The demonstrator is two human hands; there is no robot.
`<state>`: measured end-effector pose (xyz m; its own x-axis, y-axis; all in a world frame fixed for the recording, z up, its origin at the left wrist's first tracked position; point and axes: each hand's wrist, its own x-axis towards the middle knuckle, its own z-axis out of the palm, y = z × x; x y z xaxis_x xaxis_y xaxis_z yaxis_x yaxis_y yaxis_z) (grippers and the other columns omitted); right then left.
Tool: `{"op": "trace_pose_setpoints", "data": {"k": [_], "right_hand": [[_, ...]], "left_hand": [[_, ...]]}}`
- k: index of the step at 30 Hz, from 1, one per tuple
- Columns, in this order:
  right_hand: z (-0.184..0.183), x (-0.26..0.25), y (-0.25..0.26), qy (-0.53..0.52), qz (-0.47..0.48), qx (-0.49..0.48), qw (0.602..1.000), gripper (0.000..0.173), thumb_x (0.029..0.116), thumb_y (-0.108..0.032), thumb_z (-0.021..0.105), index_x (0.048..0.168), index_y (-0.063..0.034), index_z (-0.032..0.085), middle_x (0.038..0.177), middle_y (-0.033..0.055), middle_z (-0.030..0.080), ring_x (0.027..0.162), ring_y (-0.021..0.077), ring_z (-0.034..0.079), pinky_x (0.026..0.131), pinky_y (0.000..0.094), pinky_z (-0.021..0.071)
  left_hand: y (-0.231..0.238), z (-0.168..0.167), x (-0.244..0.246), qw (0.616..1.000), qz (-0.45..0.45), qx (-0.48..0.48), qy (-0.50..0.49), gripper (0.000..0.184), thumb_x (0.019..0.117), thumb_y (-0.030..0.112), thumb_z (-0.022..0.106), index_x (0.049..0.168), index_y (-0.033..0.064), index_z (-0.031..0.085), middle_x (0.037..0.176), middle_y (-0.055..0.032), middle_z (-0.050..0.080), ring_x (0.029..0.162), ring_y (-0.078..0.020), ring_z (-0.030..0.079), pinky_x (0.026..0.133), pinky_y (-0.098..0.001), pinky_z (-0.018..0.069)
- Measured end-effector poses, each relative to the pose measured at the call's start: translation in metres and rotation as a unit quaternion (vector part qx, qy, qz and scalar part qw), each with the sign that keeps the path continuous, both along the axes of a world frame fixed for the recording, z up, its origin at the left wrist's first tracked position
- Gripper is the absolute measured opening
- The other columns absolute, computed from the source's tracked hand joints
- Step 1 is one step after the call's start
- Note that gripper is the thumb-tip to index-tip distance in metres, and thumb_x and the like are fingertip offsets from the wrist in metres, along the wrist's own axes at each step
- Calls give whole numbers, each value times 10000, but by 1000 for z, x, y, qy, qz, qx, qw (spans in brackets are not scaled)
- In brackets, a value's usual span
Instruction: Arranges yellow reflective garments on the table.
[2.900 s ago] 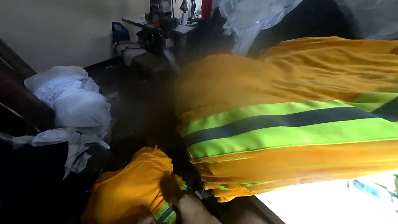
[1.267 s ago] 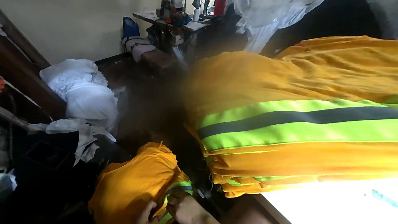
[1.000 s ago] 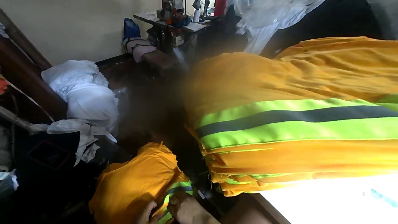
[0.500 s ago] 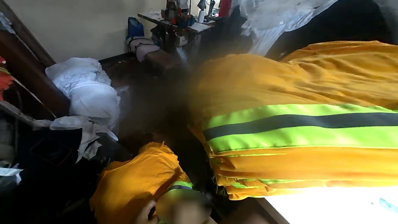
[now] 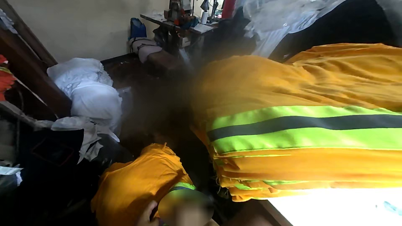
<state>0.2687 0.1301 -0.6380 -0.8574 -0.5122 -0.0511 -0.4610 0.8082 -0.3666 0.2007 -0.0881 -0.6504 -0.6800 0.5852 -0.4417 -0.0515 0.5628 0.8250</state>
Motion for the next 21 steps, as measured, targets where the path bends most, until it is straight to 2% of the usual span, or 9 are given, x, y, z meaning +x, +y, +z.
{"op": "trace_pose_setpoints", "data": {"k": [2,5,7,9,11,14,15,17,21], "right_hand": [[-3,-1,-1,-53,3,8,999,265,954,-12,579,1178,-64,710,1193,163,702,1121,362,674,989,588,510],[1,-2,-2,-33,-23,12,999,260,945,-4,585,1162,-53,718,1206,149,709,1119,341,685,976,537,542],[23,-5,-3,-59,-54,32,996,312,971,-17,546,1250,-38,683,1317,165,664,1201,355,655,990,518,553],[44,-9,-6,-131,-61,38,989,354,1011,-10,478,1344,-2,597,1428,214,576,1308,414,573,1060,564,491],[34,-7,-4,-74,-48,11,996,343,978,22,530,1299,-26,640,1342,203,638,1230,398,630,1009,549,529],[9,-1,-3,45,2,-13,999,258,906,1,653,1136,-90,728,1140,126,726,1048,323,709,890,505,593],[2,1,-3,34,9,-5,999,245,914,-16,650,1135,-83,731,1125,126,730,1020,329,713,875,526,589],[-6,-1,-4,-34,10,18,999,259,949,-29,610,1189,-47,706,1167,156,714,1063,368,694,904,578,558],[-5,-5,-1,-98,-11,9,995,259,976,-35,572,1203,-35,696,1239,155,699,1193,367,647,1021,596,489]], "left_hand": [[-1,0,-2,1000,-1,10,-17,404,945,166,688,1275,-50,601,1225,-232,668,1154,-304,653,1022,-497,516],[-1,2,-1,1000,-15,-13,-7,437,949,214,695,1295,-35,597,1225,-225,671,1154,-310,654,1023,-504,516],[0,5,3,997,-54,-46,39,582,942,343,730,1353,-34,562,1277,-249,649,1203,-349,637,1058,-521,498],[3,7,8,991,-79,-69,82,684,901,381,768,1382,-51,545,1309,-282,627,1232,-397,615,1079,-548,474],[7,12,7,993,-57,-80,67,586,915,287,751,1358,-47,563,1282,-261,646,1204,-375,635,1059,-536,494],[24,38,-4,989,70,-97,-88,451,941,114,699,1344,-31,561,1309,-185,634,1234,-266,600,1092,-453,460],[17,24,-3,993,87,-49,-68,447,925,137,705,1310,-50,577,1267,-196,655,1186,-265,629,1047,-449,497],[1,0,-5,996,70,30,-43,465,928,187,717,1292,-66,574,1221,-220,669,1136,-276,660,1003,-460,537],[-2,8,-8,997,32,3,-71,510,953,231,692,1368,-25,544,1284,-211,654,1196,-276,643,1050,-478,512]]}}
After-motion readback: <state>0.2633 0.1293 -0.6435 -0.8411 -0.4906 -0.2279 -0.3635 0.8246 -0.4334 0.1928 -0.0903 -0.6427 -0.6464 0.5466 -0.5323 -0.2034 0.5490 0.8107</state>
